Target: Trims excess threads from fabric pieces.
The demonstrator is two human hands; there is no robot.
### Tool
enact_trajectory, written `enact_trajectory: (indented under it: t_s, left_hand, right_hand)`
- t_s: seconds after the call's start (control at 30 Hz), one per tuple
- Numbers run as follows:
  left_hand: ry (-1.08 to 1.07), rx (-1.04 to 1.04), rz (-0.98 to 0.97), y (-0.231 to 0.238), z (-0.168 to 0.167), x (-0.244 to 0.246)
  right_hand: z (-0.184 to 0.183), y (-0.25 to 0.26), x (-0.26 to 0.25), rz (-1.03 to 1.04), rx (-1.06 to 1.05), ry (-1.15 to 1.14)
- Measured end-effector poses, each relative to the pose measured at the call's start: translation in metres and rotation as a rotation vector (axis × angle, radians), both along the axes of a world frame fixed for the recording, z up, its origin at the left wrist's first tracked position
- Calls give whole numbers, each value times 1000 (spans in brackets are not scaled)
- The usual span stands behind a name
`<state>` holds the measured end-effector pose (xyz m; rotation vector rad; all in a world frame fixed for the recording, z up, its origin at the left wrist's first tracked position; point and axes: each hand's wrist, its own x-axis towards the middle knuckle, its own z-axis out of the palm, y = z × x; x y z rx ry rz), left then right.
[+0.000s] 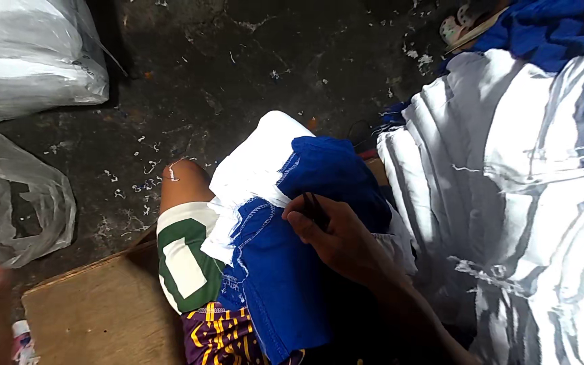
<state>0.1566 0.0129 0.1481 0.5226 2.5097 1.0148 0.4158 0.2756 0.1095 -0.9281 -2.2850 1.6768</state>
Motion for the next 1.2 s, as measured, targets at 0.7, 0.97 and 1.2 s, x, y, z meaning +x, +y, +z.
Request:
enact_trajectory:
  t_s: [0.7, 0.97, 1.2]
  left_hand:
    - [-308, 225, -453, 35, -37, 115]
    - [-296, 281, -426, 37, -33, 113]
    - [-318, 335, -539, 33, -22, 104]
  right_hand:
    - [35, -7, -16, 656, 375, -216]
    - [35, -21, -26, 777, 673, -136]
    - [26, -30, -28, 745, 673, -86]
